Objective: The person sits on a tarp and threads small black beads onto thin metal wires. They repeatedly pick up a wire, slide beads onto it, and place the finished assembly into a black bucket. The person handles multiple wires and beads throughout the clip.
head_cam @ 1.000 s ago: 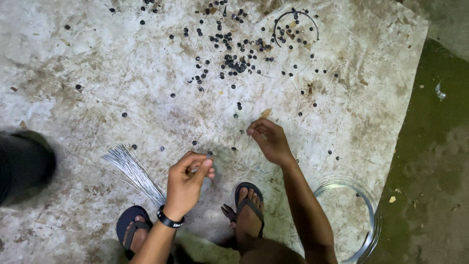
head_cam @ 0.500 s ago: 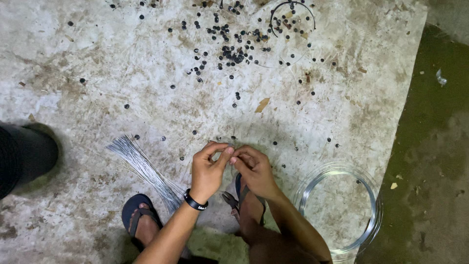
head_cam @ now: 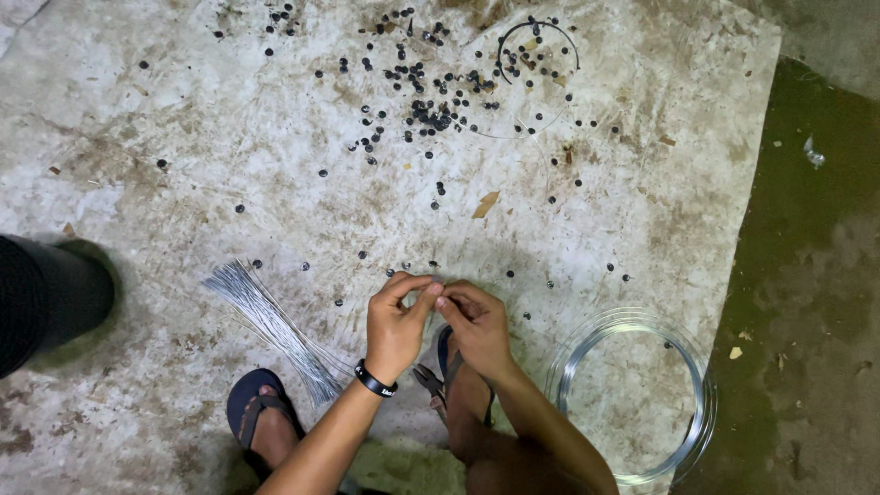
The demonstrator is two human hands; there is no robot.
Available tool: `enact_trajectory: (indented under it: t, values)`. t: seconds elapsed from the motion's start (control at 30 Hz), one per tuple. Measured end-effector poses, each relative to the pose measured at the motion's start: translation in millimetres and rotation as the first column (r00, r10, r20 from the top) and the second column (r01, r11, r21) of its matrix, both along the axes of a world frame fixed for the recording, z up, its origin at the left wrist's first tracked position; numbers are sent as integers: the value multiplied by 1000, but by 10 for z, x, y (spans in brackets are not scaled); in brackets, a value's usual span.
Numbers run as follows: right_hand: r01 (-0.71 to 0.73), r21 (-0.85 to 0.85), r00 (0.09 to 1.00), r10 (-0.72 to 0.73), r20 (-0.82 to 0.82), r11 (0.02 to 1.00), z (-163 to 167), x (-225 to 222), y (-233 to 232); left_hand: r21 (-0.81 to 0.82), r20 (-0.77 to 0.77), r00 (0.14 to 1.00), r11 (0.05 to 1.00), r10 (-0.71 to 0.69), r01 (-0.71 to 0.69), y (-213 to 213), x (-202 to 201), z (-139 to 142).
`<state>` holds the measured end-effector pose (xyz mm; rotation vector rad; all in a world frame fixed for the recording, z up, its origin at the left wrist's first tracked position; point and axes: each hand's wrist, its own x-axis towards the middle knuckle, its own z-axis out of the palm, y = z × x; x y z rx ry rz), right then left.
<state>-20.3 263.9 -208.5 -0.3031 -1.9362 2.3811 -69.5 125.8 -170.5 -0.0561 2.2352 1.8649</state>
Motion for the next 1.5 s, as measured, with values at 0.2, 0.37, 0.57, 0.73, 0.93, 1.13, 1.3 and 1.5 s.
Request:
enact_trajectory:
  t: [0.2, 0.37, 0.57, 0.73, 0.93, 1.13, 1.3, 1.5]
  values:
    - [76, 16, 997, -76, -10, 997, -117, 2, 82, 156, -261, 964, 988, 42, -1, 180, -23, -34]
    - [74, 4, 997, -74, -22, 997, -211, 6, 95, 137, -132, 991, 990, -17, 36, 217, -60, -73]
    - [-40, 56, 998, 43, -55, 998, -174, -22, 44, 208, -100, 995, 978, 6, 15, 214, -88, -106]
    - [-40, 150, 994, 55, -92, 988, -161, -60, -47, 152, -135, 991, 988, 0, 21, 168, -59, -135]
    - [-3, 83, 996, 11, -87, 997, -351, 3, -101, 344, 132, 991, 937, 20, -65, 211, -37, -170]
    - [108, 31, 986, -104, -127, 994, -537, 44, -59, 412, 52, 999, 911, -9, -13, 342, -42, -236]
    - [168, -1, 983, -168, -73, 986, -586, -115, -17, 496, 49, 998, 868, -43, 13, 470, -203, -353]
    - [38, 284, 966, 38, -257, 958, -750, -647, 393, 369, 68, 997, 930, -25, -2, 527, -673, -437]
